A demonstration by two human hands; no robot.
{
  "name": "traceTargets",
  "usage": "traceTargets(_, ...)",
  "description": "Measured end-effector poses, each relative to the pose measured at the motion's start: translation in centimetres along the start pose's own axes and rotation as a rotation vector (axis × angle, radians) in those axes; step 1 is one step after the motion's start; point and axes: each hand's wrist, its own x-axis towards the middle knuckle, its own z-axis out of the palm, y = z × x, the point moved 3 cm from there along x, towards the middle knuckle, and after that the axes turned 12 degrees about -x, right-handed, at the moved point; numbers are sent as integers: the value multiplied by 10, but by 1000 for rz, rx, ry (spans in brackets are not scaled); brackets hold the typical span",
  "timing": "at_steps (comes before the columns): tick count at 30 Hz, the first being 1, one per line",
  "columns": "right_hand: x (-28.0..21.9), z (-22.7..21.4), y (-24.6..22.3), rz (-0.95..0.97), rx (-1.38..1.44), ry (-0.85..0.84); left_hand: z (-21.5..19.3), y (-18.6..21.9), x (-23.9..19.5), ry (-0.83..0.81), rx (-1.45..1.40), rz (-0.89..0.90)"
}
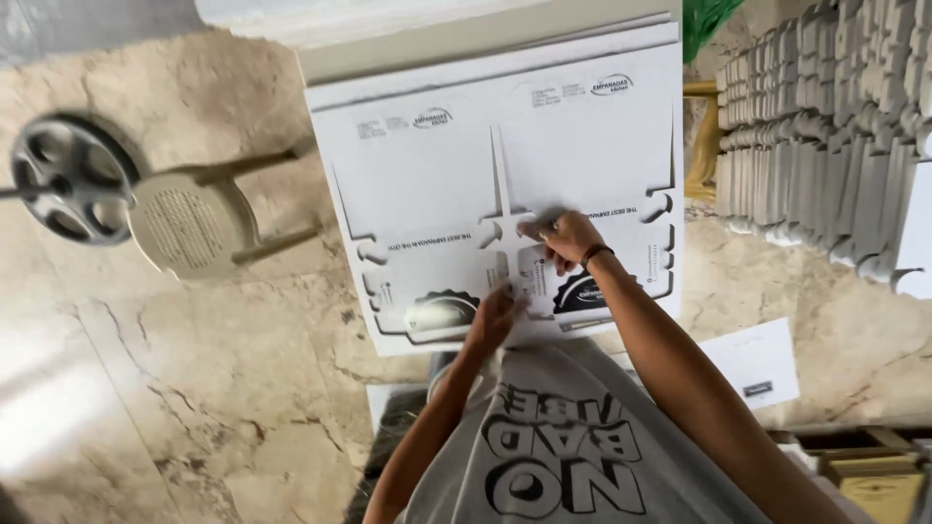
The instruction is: Punching out pre-cut cardboard shapes from sheets and stacking the components in a factory setting.
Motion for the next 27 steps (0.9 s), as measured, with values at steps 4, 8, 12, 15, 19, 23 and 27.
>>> traceTargets(4, 29, 30, 63, -52, 175, 56, -8, 58, -41, -79, 496, -65)
traceTargets(8, -59, 75, 116, 234, 584, 589, -47, 106, 11, 297, 931, 756)
traceTargets(12, -70, 191, 212, 509, 1217, 822, -66, 208, 137, 258, 1058, 1047)
traceTargets(15, -76, 200, 143, 528, 1642, 374, -70, 212, 232, -6, 1274, 783)
traceTargets(19, 29, 295, 177, 61, 1962, 347, -44, 260, 209, 29, 1250, 513)
traceTargets(23, -36, 262, 100, 260, 1960, 280, -25, 300, 176, -79, 1073, 233)
traceTargets(27, -6, 313, 151, 286, 1943, 323, -6, 295, 174, -305, 1155, 54)
